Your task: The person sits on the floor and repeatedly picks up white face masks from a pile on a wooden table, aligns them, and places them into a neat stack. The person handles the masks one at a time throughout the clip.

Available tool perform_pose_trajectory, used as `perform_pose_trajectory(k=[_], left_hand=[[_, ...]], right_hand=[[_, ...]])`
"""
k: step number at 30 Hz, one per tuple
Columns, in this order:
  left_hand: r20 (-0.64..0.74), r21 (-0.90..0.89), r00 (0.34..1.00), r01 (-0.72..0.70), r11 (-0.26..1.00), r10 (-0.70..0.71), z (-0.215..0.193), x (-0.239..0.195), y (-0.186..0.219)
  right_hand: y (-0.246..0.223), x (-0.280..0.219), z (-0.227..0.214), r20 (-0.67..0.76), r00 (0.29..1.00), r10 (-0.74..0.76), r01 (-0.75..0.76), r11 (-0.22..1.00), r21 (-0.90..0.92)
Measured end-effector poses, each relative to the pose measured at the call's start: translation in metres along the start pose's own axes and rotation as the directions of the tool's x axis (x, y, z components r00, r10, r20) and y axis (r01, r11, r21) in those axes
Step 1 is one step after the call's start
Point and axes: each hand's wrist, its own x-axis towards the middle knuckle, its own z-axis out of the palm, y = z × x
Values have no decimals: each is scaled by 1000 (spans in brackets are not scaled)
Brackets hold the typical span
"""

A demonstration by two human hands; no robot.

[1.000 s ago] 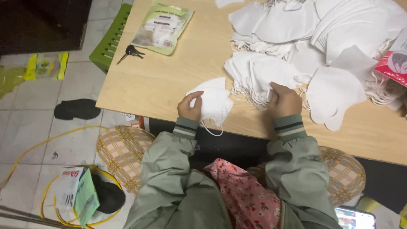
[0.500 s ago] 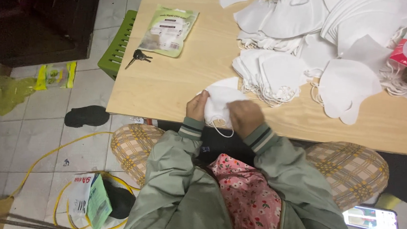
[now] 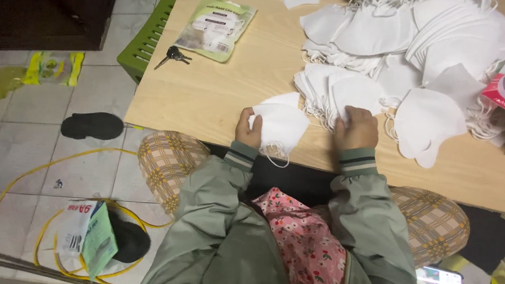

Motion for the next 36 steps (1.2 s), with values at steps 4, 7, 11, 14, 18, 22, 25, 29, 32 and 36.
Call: perform_pose_trajectory(k=[4,7,11,14,18,22,25,29,32,36], left_hand=[[15,0,985,-170,985,170,3,-22,53],[0,-34,950,-313,949,313,8,-21,42],[-40,-98,953,-302,948,300,15,-18,22],[-44,-157,960,-280,947,276,19,-23,25],[4,-158,973,-226,961,229,25,-24,9],[-71,-65,947,-317,946,313,28,-17,-7],[-66,-29,937,-344,938,342,25,-24,13],[-48,-68,934,-357,932,355,25,-34,39],[-5,-40,943,-333,942,333,26,-32,30],[-5,-42,949,-315,948,315,27,-32,31]], right_hand=[[11,2,-2,-57,998,-21,27,994,104],[0,-2,-27,-165,980,-110,145,966,216],[-19,-18,-16,-477,813,-333,404,913,51],[-60,-42,-7,-490,682,-543,598,799,-53],[-99,-68,-3,-68,796,-602,593,750,292],[-54,-31,-10,-446,612,-653,763,636,115],[-23,1,-33,-345,893,-290,395,871,291],[4,23,-16,-4,990,-140,139,982,126],[17,25,-6,11,992,-122,118,978,170],[12,18,-31,-109,985,-138,162,951,264]])
